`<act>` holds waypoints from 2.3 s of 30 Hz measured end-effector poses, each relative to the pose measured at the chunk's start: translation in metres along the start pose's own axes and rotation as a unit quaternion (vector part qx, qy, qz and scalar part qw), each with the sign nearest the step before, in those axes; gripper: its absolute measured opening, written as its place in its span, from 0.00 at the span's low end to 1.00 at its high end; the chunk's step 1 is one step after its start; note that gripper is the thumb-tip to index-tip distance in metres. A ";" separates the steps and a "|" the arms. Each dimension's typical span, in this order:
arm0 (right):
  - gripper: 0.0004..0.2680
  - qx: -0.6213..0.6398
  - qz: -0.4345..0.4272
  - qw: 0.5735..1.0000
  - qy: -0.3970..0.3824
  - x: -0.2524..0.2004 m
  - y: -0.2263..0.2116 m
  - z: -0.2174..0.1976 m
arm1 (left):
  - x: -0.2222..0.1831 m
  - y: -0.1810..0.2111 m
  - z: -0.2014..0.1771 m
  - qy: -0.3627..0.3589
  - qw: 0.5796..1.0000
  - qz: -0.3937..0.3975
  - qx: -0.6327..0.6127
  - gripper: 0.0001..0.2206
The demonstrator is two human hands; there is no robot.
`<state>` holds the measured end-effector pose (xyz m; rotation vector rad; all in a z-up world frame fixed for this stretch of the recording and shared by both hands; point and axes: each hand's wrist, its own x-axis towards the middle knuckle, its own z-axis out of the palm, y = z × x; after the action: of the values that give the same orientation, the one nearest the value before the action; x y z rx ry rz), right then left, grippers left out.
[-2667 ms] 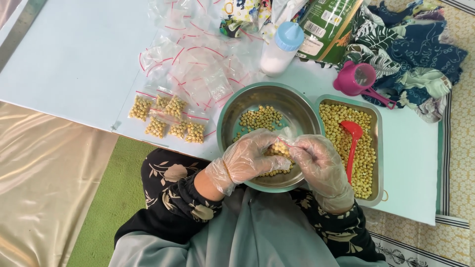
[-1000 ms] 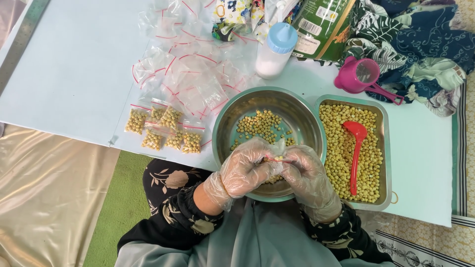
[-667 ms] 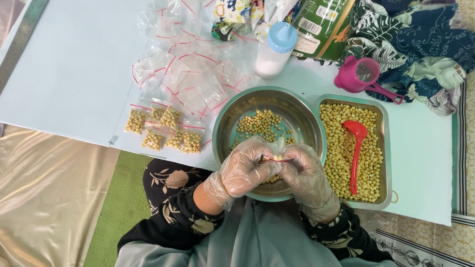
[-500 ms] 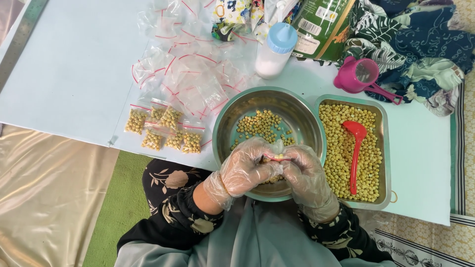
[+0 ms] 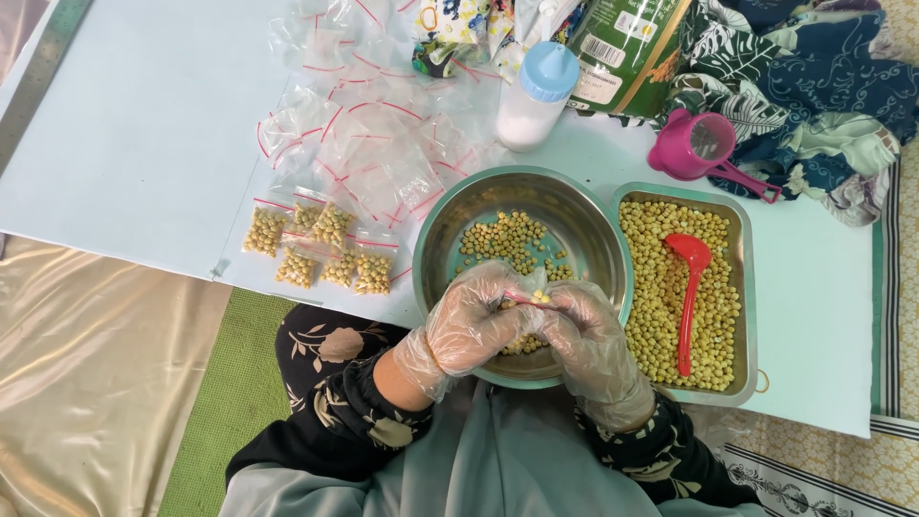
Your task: The person is manually filling small plastic bags with soybeans from a metal bowl.
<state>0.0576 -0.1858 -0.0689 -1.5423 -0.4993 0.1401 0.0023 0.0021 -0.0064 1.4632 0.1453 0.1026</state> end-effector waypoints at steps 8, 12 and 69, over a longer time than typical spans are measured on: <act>0.07 0.034 0.038 0.998 0.034 -0.003 0.008 0.003 | 0.002 -0.005 -0.002 0.006 1.000 0.016 -0.005 0.03; 0.07 0.003 0.042 0.999 0.035 0.005 -0.002 -0.004 | 0.001 -0.010 -0.002 -0.004 0.998 0.058 -0.029 0.04; 0.02 -0.251 -0.174 0.944 -0.124 0.009 -0.056 -0.022 | -0.017 -0.024 -0.010 -0.033 0.962 0.201 0.183 0.05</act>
<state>0.0619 -0.2048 -0.0117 -1.9117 -1.0625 -0.0777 -0.0169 0.0071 -0.0312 1.8498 -0.2004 0.3733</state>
